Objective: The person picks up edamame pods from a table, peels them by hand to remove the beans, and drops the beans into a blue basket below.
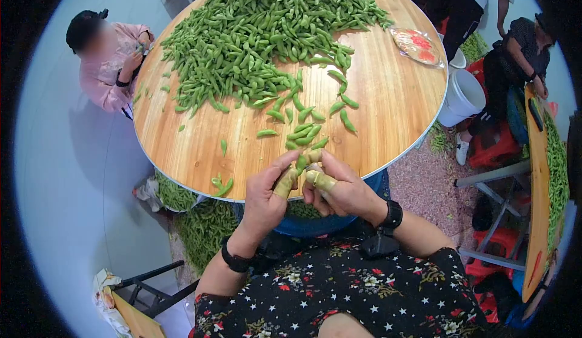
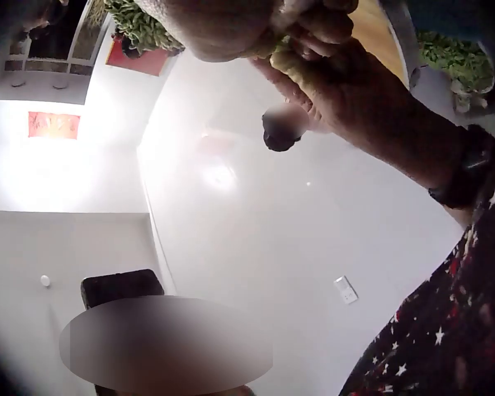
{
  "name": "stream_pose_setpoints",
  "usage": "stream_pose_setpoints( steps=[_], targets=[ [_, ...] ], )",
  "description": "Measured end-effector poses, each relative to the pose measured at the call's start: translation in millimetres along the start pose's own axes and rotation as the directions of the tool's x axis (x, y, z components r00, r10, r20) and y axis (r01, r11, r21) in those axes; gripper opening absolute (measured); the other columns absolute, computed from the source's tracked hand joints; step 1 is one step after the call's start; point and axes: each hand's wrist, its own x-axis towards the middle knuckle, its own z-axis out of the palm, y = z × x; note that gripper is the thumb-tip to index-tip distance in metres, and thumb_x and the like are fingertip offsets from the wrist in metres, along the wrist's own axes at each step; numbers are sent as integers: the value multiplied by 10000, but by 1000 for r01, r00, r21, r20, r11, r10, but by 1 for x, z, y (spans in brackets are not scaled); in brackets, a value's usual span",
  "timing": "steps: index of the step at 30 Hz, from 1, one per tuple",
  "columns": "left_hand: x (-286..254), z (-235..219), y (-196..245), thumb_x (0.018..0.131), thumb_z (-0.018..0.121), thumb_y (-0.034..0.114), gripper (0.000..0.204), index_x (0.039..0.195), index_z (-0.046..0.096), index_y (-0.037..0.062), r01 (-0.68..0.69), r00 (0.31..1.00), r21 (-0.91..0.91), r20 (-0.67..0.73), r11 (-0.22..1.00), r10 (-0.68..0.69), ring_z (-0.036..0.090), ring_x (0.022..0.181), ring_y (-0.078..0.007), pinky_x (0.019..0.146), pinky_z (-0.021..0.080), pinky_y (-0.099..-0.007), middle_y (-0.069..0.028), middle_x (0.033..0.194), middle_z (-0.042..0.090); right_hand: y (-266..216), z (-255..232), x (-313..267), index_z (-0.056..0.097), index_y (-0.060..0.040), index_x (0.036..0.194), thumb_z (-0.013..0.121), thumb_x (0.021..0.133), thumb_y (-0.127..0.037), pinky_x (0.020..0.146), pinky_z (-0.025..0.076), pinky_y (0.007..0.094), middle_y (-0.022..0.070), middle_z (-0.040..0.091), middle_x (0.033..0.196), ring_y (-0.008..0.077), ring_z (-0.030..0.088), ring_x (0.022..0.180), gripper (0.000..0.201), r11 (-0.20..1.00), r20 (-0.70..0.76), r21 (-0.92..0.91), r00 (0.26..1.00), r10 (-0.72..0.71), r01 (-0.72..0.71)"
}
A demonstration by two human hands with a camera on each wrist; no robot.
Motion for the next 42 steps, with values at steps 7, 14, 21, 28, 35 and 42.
stream_pose_setpoints(
  steps=[7, 14, 21, 28, 35, 42],
  targets=[
    [2, -10, 3, 919, 505, 21, 350, 1261, 576, 39, 131, 988, -66, 89, 989, -125, 539, 685, -76, 643, 471, -235, -16, 822, 617, -4, 0, -3, 425, -69, 1143, 448, 985, -230, 381, 384, 235, 57, 567, 713, 111, 490, 437, 227, 998, 17, 40, 999, 50, -51],
    [2, -14, 16, 930, 509, 53, 317, 1236, 595, 45, -165, 976, 187, 170, 968, 133, 538, 654, -83, 616, 463, -234, -11, 811, 611, -13, -1, -9, 428, -73, 1144, 429, 993, -229, 362, 365, 225, 49, 560, 689, 101, 474, 418, 217, 997, 56, -63, 998, 37, -34],
    [-5, -7, -4, 954, 528, 153, 354, 1290, 528, 42, 492, 871, -652, 363, 577, -331, 394, 538, -27, 470, 294, -167, 33, 704, 502, -5, -13, -1, 412, -90, 1198, 404, 996, -202, 337, 371, 216, 61, 575, 685, 109, 492, 411, 231, 834, 293, 475, 944, 150, -280],
    [1, -1, -8, 895, 591, 51, 259, 1151, 620, 24, -253, 965, 240, -10, 937, 263, 604, 672, -154, 586, 478, -257, -87, 816, 632, 2, -4, 4, 416, -92, 1180, 403, 996, -199, 347, 389, 220, 62, 583, 706, 117, 509, 422, 214, 922, 58, 336, 981, 183, -192],
    [-11, -7, 8, 896, 587, 38, 256, 1148, 626, 29, 67, 995, -30, 71, 997, -65, 577, 641, -101, 558, 458, -225, -53, 839, 639, -1, -1, -4, 431, -68, 1100, 416, 992, -189, 344, 380, 221, 49, 576, 726, 108, 505, 424, 163, 999, 18, -38, 1000, 7, -7],
    [-9, -9, -15, 960, 526, 111, 237, 1168, 607, 33, 492, 870, -753, 418, 436, -261, 491, 584, -31, 492, 377, -167, -6, 810, 607, 13, -16, 0, 462, -30, 1114, 405, 990, -206, 355, 409, 189, 80, 600, 729, 113, 529, 445, 223, 796, 267, 543, 954, 138, -267]
  ],
)
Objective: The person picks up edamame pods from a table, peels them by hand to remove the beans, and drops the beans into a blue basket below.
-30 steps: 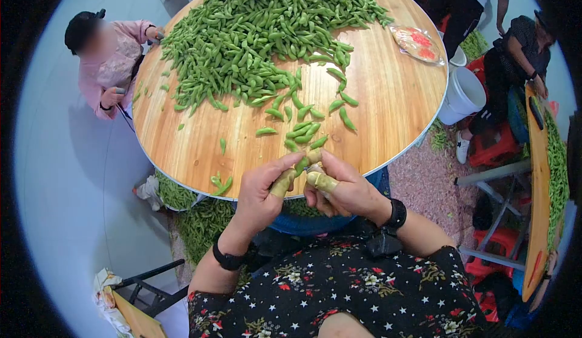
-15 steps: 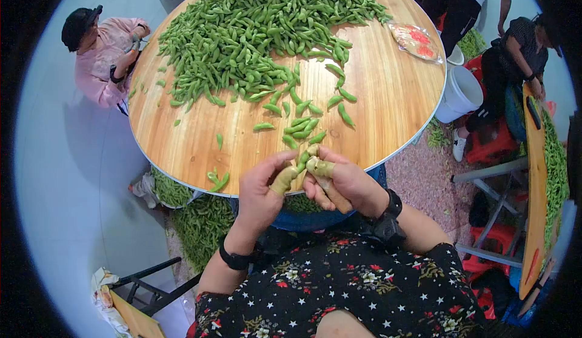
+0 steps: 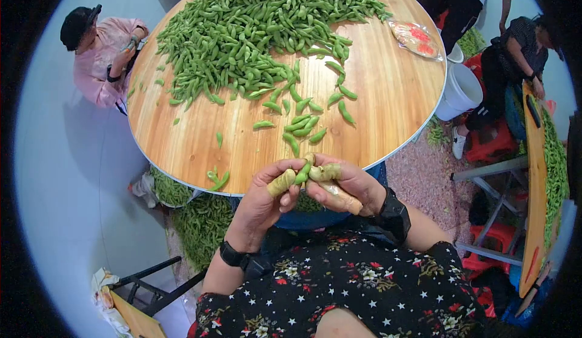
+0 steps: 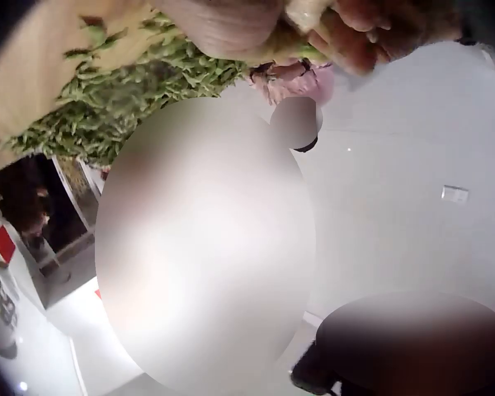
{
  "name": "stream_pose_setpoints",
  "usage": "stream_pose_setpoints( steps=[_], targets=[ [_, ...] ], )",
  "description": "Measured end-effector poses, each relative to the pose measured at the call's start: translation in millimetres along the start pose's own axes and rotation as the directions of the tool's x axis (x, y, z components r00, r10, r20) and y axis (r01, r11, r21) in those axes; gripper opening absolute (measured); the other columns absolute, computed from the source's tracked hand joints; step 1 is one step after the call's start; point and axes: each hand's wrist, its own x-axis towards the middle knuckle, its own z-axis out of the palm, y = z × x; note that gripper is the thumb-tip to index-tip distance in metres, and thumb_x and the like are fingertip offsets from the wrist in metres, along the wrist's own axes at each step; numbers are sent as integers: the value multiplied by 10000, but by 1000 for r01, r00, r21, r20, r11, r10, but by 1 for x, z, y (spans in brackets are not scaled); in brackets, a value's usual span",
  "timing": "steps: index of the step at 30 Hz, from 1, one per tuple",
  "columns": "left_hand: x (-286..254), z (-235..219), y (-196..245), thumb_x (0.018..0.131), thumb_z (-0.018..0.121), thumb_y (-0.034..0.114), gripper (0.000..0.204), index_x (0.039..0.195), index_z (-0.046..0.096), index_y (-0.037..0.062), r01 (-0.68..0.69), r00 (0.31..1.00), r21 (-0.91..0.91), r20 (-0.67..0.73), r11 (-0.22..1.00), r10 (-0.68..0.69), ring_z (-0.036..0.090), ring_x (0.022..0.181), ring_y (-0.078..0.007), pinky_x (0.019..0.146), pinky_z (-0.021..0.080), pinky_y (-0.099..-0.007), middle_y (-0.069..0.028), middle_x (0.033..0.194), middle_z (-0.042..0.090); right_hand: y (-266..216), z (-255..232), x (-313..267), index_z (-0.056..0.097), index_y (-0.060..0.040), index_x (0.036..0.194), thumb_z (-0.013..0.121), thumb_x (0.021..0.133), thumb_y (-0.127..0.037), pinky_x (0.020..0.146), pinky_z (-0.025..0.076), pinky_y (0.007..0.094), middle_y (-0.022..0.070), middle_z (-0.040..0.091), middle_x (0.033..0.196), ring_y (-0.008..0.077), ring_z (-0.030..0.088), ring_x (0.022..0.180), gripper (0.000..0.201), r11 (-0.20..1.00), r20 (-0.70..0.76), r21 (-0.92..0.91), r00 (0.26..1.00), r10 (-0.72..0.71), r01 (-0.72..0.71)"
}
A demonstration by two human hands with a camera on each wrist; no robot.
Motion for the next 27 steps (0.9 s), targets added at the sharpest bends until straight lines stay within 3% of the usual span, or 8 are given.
stream_pose_setpoints(
  steps=[4, 6, 7, 11, 16, 20, 25, 27],
  targets=[
    [5, 8, 4, 911, 590, 102, 228, 1114, 620, 2, -117, 951, 597, -164, 794, 263, 555, 592, -118, 511, 450, -236, -54, 810, 626, -7, 11, 3, 463, -37, 1106, 406, 991, -213, 364, 422, 204, 76, 601, 730, 122, 541, 459, 217, 995, -92, -98, 996, -19, 10],
    [9, 8, 8, 838, 642, 35, 233, 1067, 639, -4, -391, 686, 882, 469, -262, 557, 618, 666, -209, 581, 503, -294, -105, 845, 644, -7, 17, 5, 461, -39, 1095, 406, 994, -216, 392, 444, 225, 72, 599, 746, 134, 557, 482, 211, 967, -279, -252, 960, -38, -35],
    [9, 11, 7, 733, 635, -41, 281, 1010, 623, 7, -367, 663, 865, 502, -344, 556, 639, 743, -318, 615, 516, -347, -153, 865, 626, -7, 19, 5, 461, -39, 1095, 406, 994, -216, 392, 444, 225, 72, 599, 746, 134, 557, 482, 211, 967, -276, -253, 960, -36, -37],
    [11, 16, -4, 769, 627, -40, 247, 1012, 598, -8, -315, 679, 897, 441, -310, 587, 645, 707, -227, 585, 503, -301, -115, 817, 627, 4, 21, 10, 454, -50, 1069, 402, 998, -198, 414, 460, 244, 61, 585, 741, 136, 568, 491, 171, 919, -268, -389, 947, -178, 62],
    [18, -3, -12, 971, 502, 117, 141, 1031, 604, 39, -177, 892, 557, -257, 811, 371, 519, 645, -48, 553, 440, -213, 42, 756, 562, 7, 19, 16, 462, -53, 1024, 420, 993, -185, 393, 434, 241, 41, 552, 694, 117, 547, 473, 142, 786, -222, -608, 926, -306, 113],
    [21, 2, -15, 921, 532, 53, 107, 989, 604, 11, -204, 823, 740, -224, 640, 522, 533, 659, -58, 588, 455, -222, 5, 740, 580, -11, 23, 12, 500, -38, 1016, 535, 942, -149, 416, 380, 239, 25, 546, 686, 96, 498, 476, 138, 637, -305, -767, 916, -260, -74],
    [29, -3, -25, 916, 560, 99, 158, 1054, 585, 27, -315, 712, 896, 6, 312, 702, 625, 757, -204, 667, 494, -308, -94, 803, 610, -9, 21, 18, 596, -23, 953, 695, 809, -83, 615, 444, 275, 46, 593, 744, 130, 563, 681, 185, -100, 100, -994, 725, -682, 44],
    [26, -3, -22, 904, 549, 74, 197, 1095, 562, 31, -387, 676, 889, 91, 246, 732, 648, 808, -280, 710, 507, -353, -145, 854, 619, -9, 16, 21, 609, -26, 941, 701, 801, -81, 633, 455, 286, 59, 609, 768, 140, 573, 701, 176, 7, 16, -1000, 767, -642, 26]
  ],
)
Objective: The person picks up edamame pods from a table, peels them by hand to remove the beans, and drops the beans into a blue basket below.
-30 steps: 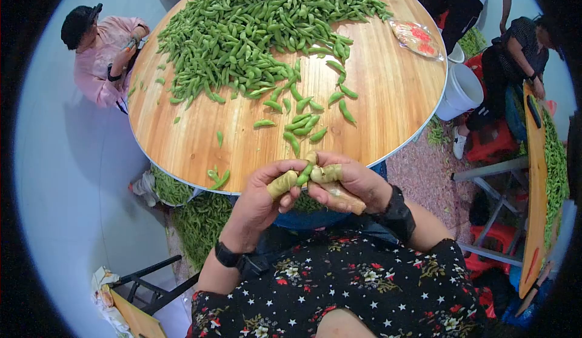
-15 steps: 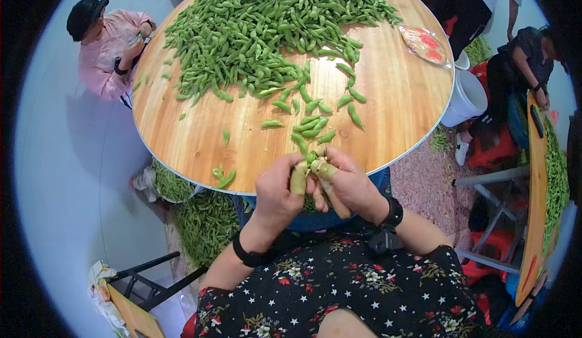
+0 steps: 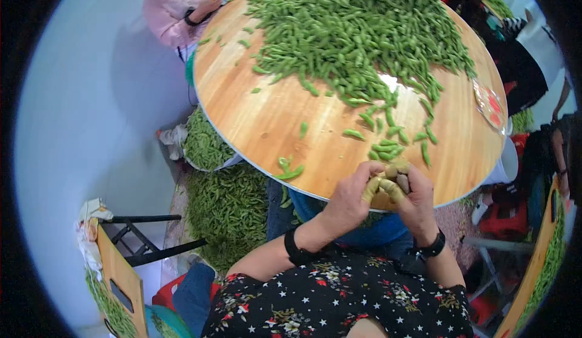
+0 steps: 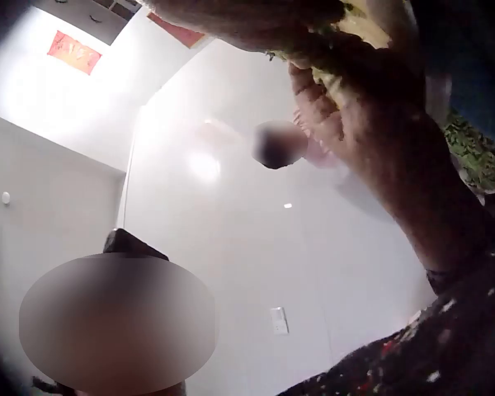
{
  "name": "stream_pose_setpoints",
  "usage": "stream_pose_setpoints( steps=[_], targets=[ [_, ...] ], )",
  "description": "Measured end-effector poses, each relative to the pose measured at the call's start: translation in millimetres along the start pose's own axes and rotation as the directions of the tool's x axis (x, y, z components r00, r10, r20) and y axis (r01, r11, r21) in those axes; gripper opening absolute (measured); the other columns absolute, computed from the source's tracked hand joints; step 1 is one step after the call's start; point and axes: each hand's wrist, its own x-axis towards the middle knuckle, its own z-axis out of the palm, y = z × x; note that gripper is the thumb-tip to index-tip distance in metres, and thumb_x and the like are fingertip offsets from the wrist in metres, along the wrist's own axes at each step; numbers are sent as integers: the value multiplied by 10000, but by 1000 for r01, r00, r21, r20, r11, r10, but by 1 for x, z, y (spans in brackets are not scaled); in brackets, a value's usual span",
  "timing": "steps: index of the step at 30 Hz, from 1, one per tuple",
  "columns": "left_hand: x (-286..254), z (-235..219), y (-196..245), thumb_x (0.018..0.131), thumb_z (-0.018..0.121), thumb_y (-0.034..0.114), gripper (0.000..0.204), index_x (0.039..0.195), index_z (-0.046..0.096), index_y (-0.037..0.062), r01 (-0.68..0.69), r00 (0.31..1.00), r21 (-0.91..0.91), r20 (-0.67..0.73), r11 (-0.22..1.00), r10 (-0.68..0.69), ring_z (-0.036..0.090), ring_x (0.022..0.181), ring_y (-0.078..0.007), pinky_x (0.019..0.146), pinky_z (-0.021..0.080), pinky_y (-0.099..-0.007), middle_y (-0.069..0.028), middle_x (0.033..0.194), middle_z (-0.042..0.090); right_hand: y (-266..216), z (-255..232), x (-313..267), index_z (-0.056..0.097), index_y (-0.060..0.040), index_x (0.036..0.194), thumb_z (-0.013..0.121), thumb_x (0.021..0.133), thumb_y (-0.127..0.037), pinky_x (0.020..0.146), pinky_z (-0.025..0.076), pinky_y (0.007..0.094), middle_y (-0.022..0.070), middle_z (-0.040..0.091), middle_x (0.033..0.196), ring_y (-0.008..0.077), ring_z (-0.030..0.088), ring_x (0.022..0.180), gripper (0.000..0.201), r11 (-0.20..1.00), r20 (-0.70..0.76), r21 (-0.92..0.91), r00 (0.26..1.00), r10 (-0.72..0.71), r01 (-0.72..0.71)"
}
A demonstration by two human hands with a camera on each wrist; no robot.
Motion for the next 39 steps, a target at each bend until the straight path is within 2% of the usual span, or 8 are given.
stream_pose_setpoints(
  steps=[13, 16, 21, 25, 28, 33, 36, 39],
  targets=[
    [-3, -7, -3, 884, 541, -1, 381, 1243, 417, 30, 122, 985, 30, 120, 992, -125, 622, 931, -256, 765, 520, -352, -152, 1070, 569, 4, -9, 3, 594, -27, 910, 617, 823, -83, 610, 450, 322, 95, 567, 736, 212, 572, 668, 106, 996, 7, -67, 998, 54, -54],
    [-1, -6, 1, 882, 551, 7, 381, 1245, 436, 39, 160, 982, -11, 104, 987, -158, 639, 930, -239, 761, 523, -340, -148, 1043, 594, 0, -31, -1, 568, -50, 986, 578, 889, -123, 432, 396, 212, 7, 559, 732, 67, 518, 534, 121, 679, 298, 545, 871, 392, -492],
    [-2, -10, 10, 876, 565, 24, 408, 1264, 440, 47, 151, 967, 50, 200, 987, -158, 661, 937, -279, 751, 519, -354, -193, 974, 633, 9, -14, -8, 533, -65, 1069, 583, 920, -181, 394, 371, 209, -11, 534, 675, 64, 475, 458, 195, 507, 360, 675, 839, 409, -537],
    [1, -15, 20, 865, 567, 6, 257, 1122, 557, 10, 40, 960, 120, 269, 992, -71, 649, 888, -317, 753, 509, -349, -174, 911, 640, 1, -6, -11, 559, -52, 990, 616, 894, -156, 431, 379, 222, -7, 517, 661, 67, 491, 508, 153, 687, 245, 615, 921, 302, -388],
    [6, -22, 31, 847, 567, 0, 157, 1000, 598, -14, -18, 947, 253, 316, 967, -65, 620, 816, -354, 705, 496, -369, -182, 870, 621, -2, 1, -10, 575, -19, 893, 676, 832, -109, 546, 430, 294, 79, 507, 650, 165, 570, 630, 148, 977, -88, 192, 993, -75, 91],
    [12, -34, 40, 836, 580, 43, 124, 951, 598, 1, -217, 933, 431, 356, 876, 56, 604, 692, -319, 597, 456, -354, -166, 789, 602, 4, 7, -8, 584, -17, 901, 706, 797, -125, 563, 445, 303, 143, 581, 736, 273, 591, 670, 193, 889, -177, -118, 872, -456, 441],
    [13, -37, 39, 839, 573, 51, 124, 950, 585, -3, -260, 902, 355, 421, 898, 95, 603, 720, -341, 635, 470, -369, -169, 786, 597, 1, -3, -10, 574, -5, 881, 667, 834, -125, 525, 433, 297, 99, 579, 699, 211, 588, 619, 159, 936, -68, 151, 948, -311, 318],
    [13, -34, 31, 842, 576, 55, 130, 956, 584, -6, -268, 890, 249, 434, 931, 141, 601, 718, -332, 639, 470, -368, -171, 777, 587, -4, -12, -7, 578, -23, 884, 610, 879, -123, 451, 401, 275, 39, 545, 629, 134, 542, 511, 105, 838, 258, 499, 961, 98, -220]
  ],
)
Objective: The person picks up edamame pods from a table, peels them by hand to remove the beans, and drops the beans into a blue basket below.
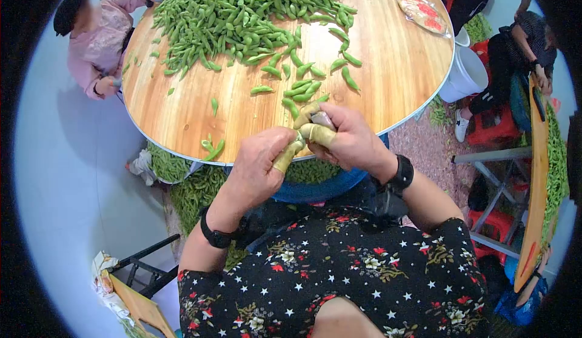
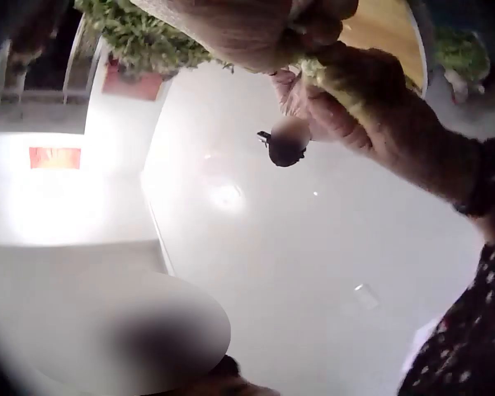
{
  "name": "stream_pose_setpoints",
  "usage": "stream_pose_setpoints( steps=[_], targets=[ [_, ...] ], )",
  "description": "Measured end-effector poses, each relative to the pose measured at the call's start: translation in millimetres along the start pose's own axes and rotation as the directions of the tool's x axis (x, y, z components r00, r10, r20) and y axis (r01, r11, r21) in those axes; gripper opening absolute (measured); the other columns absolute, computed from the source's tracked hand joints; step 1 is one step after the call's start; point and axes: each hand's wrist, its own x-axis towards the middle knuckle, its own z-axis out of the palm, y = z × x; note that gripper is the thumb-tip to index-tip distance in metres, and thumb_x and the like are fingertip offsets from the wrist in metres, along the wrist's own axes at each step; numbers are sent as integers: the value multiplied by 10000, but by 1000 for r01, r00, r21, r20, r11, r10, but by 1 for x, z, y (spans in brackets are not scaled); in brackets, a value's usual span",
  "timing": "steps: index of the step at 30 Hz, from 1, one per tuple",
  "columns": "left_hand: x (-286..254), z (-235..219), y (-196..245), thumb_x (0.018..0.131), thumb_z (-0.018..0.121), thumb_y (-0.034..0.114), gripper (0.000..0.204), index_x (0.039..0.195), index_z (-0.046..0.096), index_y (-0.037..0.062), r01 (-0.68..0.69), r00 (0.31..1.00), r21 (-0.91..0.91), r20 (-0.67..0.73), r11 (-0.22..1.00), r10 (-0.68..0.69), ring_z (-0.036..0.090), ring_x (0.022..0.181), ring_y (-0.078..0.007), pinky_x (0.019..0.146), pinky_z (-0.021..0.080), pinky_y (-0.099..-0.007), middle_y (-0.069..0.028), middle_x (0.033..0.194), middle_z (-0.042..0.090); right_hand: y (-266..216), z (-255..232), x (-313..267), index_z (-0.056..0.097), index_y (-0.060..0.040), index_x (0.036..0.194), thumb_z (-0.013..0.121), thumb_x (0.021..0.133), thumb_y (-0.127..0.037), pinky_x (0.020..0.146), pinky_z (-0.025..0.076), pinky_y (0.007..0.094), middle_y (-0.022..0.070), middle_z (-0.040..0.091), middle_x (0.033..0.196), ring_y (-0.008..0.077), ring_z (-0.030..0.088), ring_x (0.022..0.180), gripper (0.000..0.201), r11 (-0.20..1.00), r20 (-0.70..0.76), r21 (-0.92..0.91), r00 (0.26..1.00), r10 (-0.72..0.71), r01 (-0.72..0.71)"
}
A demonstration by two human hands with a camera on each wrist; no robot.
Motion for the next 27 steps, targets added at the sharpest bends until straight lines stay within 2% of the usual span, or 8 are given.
stream_pose_setpoints(
  steps=[3, 7, 10, 17, 23, 24, 26, 27],
  targets=[
    [1, -1, -7, 841, 590, 62, 148, 972, 585, -6, 24, 999, -5, 32, 1000, -24, 600, 713, -323, 628, 470, -359, -173, 775, 583, 11, -4, 11, 590, -67, 897, 580, 897, -124, 372, 337, 210, -1, 516, 586, 69, 459, 416, 58, 895, 42, 384, 973, 229, -227],
    [9, -5, 9, 839, 625, 95, 212, 1022, 579, -3, 181, 982, 65, 49, 981, -184, 599, 718, -316, 625, 478, -353, -173, 789, 592, 13, -5, 12, 591, -62, 891, 602, 870, -117, 394, 350, 221, -10, 531, 630, 63, 470, 456, 61, 966, 1, 210, 988, 152, -149],
    [7, 3, 7, 840, 633, 99, 230, 1040, 575, 3, 71, 997, 223, -18, 972, -69, 599, 707, -324, 602, 479, -367, -171, 798, 598, 12, -5, 12, 596, -67, 898, 622, 841, -121, 421, 364, 229, -17, 534, 651, 62, 481, 501, 83, 999, 28, -18, 999, 30, -30],
    [3, 2, 9, 831, 625, 49, 185, 1010, 587, 19, 43, 998, 291, 37, 956, -56, 610, 682, -340, 568, 478, -354, -168, 754, 601, -7, 2, 5, 575, -80, 903, 629, 830, -123, 442, 376, 224, -22, 525, 649, 55, 488, 527, 100, 988, -39, 45, 988, 152, -150],
    [0, -12, 17, 857, 607, 111, 99, 873, 587, 15, 141, 990, -75, 20, 987, -140, 606, 662, -329, 575, 462, -382, -173, 711, 582, -7, -4, 4, 570, -62, 884, 600, 804, -85, 482, 409, 253, 15, 552, 672, 94, 527, 560, 88, 965, 155, 26, 955, 253, -260],
    [-7, -21, 24, 848, 608, 121, 107, 874, 589, 19, 244, 958, -63, 173, 968, -230, 608, 684, -340, 599, 473, -401, -174, 732, 585, -1, -5, 4, 570, -62, 884, 600, 804, -85, 482, 409, 253, 15, 552, 672, 94, 527, 560, 88, 965, 157, 24, 955, 253, -260],
    [-33, -34, 23, 834, 619, 163, 143, 876, 607, 26, 332, 837, 64, 440, 941, -326, 613, 702, -346, 632, 487, -422, -179, 748, 595, 18, -8, 6, 569, -34, 844, 578, 760, -54, 568, 449, 312, 77, 575, 710, 164, 572, 648, 87, 918, 179, -288, 957, -229, 274],
    [-52, -38, 17, 829, 628, 194, 171, 878, 623, 30, 311, 761, 157, 549, 937, -345, 616, 700, -343, 642, 490, -425, -182, 743, 600, 3, -12, 0, 569, -12, 825, 566, 722, -24, 649, 464, 371, 133, 582, 752, 256, 597, 736, 103, 920, 228, -349, 968, -103, 180]
  ],
)
